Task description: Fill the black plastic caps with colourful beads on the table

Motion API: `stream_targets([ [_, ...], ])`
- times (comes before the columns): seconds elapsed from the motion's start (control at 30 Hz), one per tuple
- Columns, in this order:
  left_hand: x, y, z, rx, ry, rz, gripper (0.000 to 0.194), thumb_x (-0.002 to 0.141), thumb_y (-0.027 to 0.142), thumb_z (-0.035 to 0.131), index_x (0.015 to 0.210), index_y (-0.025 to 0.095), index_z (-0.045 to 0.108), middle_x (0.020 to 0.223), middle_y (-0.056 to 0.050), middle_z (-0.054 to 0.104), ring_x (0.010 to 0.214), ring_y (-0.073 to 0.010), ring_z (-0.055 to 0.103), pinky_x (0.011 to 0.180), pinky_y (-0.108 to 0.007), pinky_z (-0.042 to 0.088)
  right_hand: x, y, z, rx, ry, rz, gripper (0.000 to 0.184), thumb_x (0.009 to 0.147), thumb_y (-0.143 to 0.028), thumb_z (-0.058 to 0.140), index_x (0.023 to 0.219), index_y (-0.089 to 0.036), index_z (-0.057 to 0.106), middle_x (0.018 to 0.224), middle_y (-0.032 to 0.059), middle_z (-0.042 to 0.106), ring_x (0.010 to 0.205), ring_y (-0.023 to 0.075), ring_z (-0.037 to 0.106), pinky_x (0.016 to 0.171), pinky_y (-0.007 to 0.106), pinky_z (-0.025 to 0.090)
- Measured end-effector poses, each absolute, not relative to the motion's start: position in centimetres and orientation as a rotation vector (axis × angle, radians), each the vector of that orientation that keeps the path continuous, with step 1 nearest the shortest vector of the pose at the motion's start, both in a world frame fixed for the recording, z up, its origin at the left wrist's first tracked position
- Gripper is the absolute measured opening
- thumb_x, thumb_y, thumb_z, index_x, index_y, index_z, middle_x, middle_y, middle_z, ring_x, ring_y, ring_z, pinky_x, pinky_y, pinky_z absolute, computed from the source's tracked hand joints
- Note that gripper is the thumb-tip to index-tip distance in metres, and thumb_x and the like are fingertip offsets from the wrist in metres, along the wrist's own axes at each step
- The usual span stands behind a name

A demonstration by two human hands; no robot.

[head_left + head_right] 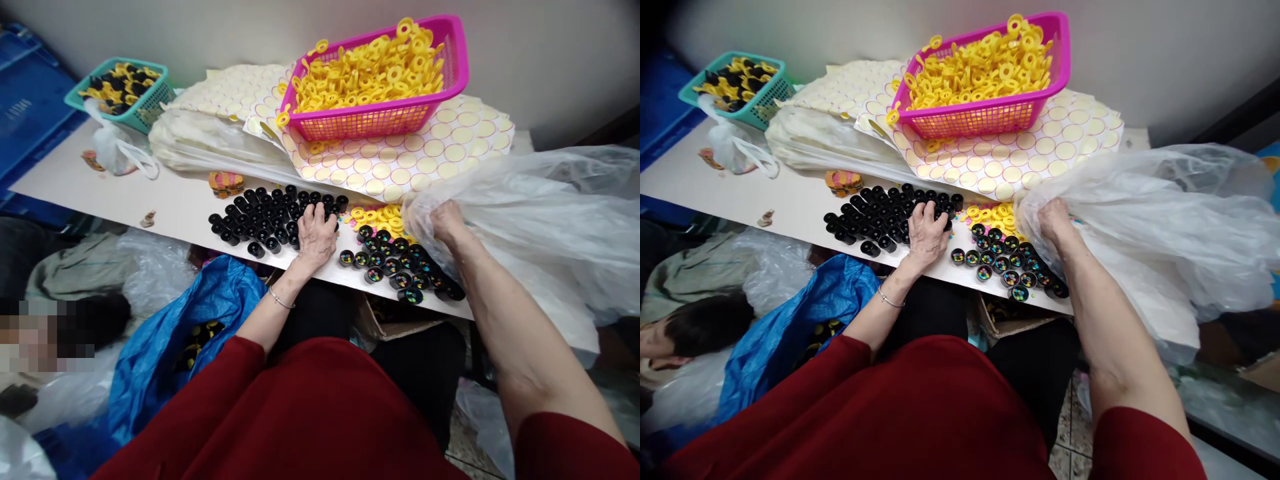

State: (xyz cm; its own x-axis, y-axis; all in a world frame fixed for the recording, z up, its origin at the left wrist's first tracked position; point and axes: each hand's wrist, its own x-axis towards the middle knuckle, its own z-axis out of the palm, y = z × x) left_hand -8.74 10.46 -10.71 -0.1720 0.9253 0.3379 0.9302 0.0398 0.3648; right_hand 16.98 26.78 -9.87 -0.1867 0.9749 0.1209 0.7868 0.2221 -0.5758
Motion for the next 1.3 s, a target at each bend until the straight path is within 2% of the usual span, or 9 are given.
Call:
stream_targets([
  [0.13, -8.4, 11.3, -10.4, -2.083, -2.248, -0.744, 0.018, 0.08, 0.013, 0.067, 0.096, 0.019, 0.066, 0.148, -0.016, 0.052, 0.14, -0.0394, 0.039, 0.107, -0.056, 0.038, 18.1, 25.9, -9.5, -1.67, -1.759, 0.862, 0.027, 0.091, -0.028, 0.063, 0.072, -0.009, 0.061, 0.062, 0.0008, 0.058, 0.058, 0.0087, 0.054, 0.064, 0.029, 0.048],
  [0.23, -8.4, 10.9, -10.3, -2.077, -2.186, -0.924, 0.018, 0.078, 0.021, 0.072, 0.095, 0.019, 0.065, 0.144, -0.015, 0.056, 0.139, -0.0388, 0.04, 0.108, -0.054, 0.038, 20.4, 24.8, -8.9, -1.658, -1.577, 0.954, 0.022, 0.081, -0.025, 0.067, 0.066, -0.017, 0.055, 0.053, -0.0003, 0.052, 0.049, 0.0083, 0.047, 0.053, 0.029, 0.042],
  [0.4, -6.9, 9.8, -9.4, -2.162, -1.974, -1.512, 0.025, 0.075, 0.029, 0.074, 0.097, 0.021, 0.066, 0.109, -0.008, 0.071, 0.116, -0.0283, 0.058, 0.105, -0.047, 0.046, 23.1, 20.9, -7.7, -1.226, -1.302, 1.012, 0.029, 0.057, -0.035, 0.083, 0.069, -0.023, 0.06, 0.065, -0.0001, 0.061, 0.055, 0.0114, 0.05, 0.052, 0.029, 0.045],
  [0.5, -4.6, 9.1, -8.5, -2.338, -1.891, -1.812, 0.027, 0.075, 0.026, 0.073, 0.101, 0.021, 0.067, 0.104, -0.006, 0.071, 0.102, -0.0222, 0.064, 0.095, -0.039, 0.052, 22.6, 17.4, -6.7, -1.102, -1.314, 1.029, 0.034, 0.052, -0.037, 0.086, 0.075, -0.023, 0.066, 0.073, -0.0011, 0.064, 0.06, 0.0134, 0.055, 0.055, 0.031, 0.049],
  [0.7, -0.2, 7.9, -7.7, -2.646, -1.771, -2.01, 0.029, 0.077, 0.018, 0.071, 0.106, 0.019, 0.067, 0.104, -0.006, 0.07, 0.1, -0.0198, 0.065, 0.088, -0.034, 0.054, 20.1, 12.0, -4.3, -1.014, -1.539, 0.995, 0.02, 0.064, -0.033, 0.084, 0.077, -0.025, 0.071, 0.079, 0.0002, 0.068, 0.074, 0.017, 0.063, 0.069, 0.033, 0.053],
  [0.83, 0.4, 7.6, -8.3, -2.73, -1.829, -1.953, 0.037, 0.076, 0.023, 0.074, 0.112, 0.02, 0.067, 0.107, -0.006, 0.07, 0.1, -0.0214, 0.065, 0.087, -0.035, 0.054, 19.4, 10.8, -3.0, -0.982, -1.948, 0.798, 0.006, 0.08, -0.031, 0.071, 0.082, -0.025, 0.072, 0.083, 0.0016, 0.069, 0.079, 0.0186, 0.064, 0.077, 0.035, 0.053],
  [0.97, 0.2, 7.3, -8.8, -2.763, -1.809, -1.918, 0.04, 0.075, 0.025, 0.075, 0.114, 0.018, 0.069, 0.107, -0.007, 0.07, 0.101, -0.0233, 0.064, 0.092, -0.038, 0.052, 18.8, 10.2, -2.1, -0.925, -2.351, 0.466, 0.017, 0.092, -0.027, 0.056, 0.087, -0.022, 0.072, 0.09, 0.0066, 0.07, 0.08, 0.0184, 0.062, 0.073, 0.032, 0.051],
  [1.17, 0.4, 7.4, -9.4, -2.778, -1.772, -1.988, 0.039, 0.074, 0.026, 0.077, 0.112, 0.019, 0.07, 0.107, -0.007, 0.07, 0.1, -0.0226, 0.064, 0.093, -0.039, 0.051, 17.8, 9.0, -1.1, -0.855, -2.766, -0.32, 0.027, 0.086, -0.006, 0.047, 0.093, -0.019, 0.071, 0.089, 0.0086, 0.069, 0.081, 0.0215, 0.051, 0.069, 0.033, 0.041],
  [1.3, 0.3, 7.6, -9.7, -2.747, -1.718, -2.149, 0.036, 0.072, 0.025, 0.08, 0.105, 0.017, 0.072, 0.103, -0.007, 0.07, 0.098, -0.022, 0.064, 0.091, -0.038, 0.051, 17.9, 9.4, -1.5, -0.803, -2.636, -0.165, 0.027, 0.088, -0.007, 0.049, 0.092, -0.021, 0.072, 0.09, 0.009, 0.069, 0.079, 0.0209, 0.053, 0.068, 0.034, 0.045],
])
